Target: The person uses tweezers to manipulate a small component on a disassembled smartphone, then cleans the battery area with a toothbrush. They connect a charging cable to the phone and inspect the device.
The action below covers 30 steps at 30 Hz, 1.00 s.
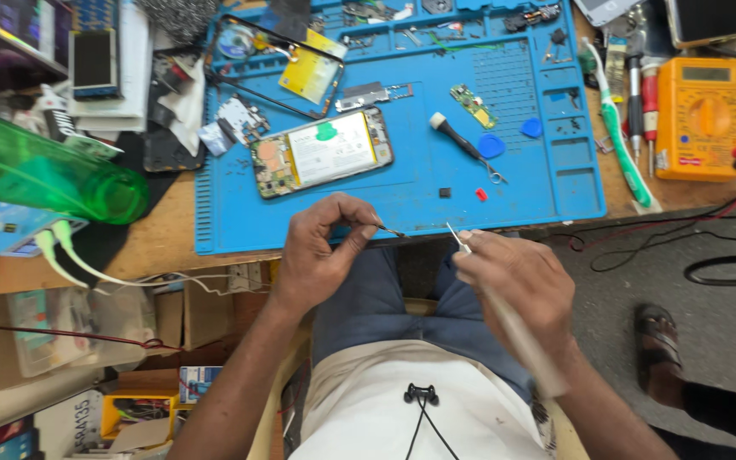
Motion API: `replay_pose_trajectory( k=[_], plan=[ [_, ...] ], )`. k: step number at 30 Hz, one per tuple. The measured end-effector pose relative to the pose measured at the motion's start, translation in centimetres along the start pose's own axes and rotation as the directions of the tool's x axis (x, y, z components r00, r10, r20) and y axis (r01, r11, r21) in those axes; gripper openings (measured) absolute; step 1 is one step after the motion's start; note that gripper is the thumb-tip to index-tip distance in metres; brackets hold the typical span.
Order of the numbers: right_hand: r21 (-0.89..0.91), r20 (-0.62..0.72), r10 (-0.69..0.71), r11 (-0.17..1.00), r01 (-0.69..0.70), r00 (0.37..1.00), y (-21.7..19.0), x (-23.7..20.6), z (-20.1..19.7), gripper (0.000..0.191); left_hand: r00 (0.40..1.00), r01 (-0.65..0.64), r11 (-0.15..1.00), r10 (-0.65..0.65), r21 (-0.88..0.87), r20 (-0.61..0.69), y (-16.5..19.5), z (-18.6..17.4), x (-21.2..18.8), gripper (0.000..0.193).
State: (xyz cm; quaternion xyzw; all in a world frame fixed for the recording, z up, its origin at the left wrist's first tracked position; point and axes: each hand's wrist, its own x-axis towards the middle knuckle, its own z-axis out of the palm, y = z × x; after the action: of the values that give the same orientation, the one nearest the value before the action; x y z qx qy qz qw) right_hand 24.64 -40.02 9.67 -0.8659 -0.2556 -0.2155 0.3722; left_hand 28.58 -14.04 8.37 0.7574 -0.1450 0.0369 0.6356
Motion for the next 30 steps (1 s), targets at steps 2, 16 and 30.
replay_pose_trajectory(
  k=[2,16,30],
  plan=[
    [-0.257,0.083,-0.147,0.953,0.163,0.986,-1.1,-2.4,0.8,0.026,1.0,0.007,1.0,-0.006,0.017,-0.004,-0.7,-0.6,-2.3,0.008],
    [0.394,0.116,0.731,0.587,-0.707,0.672,-4.9,-14.6,2.4,0.022,0.998,-0.066,0.985,0.067,0.16,0.0,-1.6,-0.4,-14.0,0.011],
    [0.664,0.168,0.264,0.682,-0.307,0.95,-7.2,-13.8,2.1,0.012,0.996,-0.088,0.984,0.085,0.158,0.026,0.8,4.1,-16.4,0.017]
  ],
)
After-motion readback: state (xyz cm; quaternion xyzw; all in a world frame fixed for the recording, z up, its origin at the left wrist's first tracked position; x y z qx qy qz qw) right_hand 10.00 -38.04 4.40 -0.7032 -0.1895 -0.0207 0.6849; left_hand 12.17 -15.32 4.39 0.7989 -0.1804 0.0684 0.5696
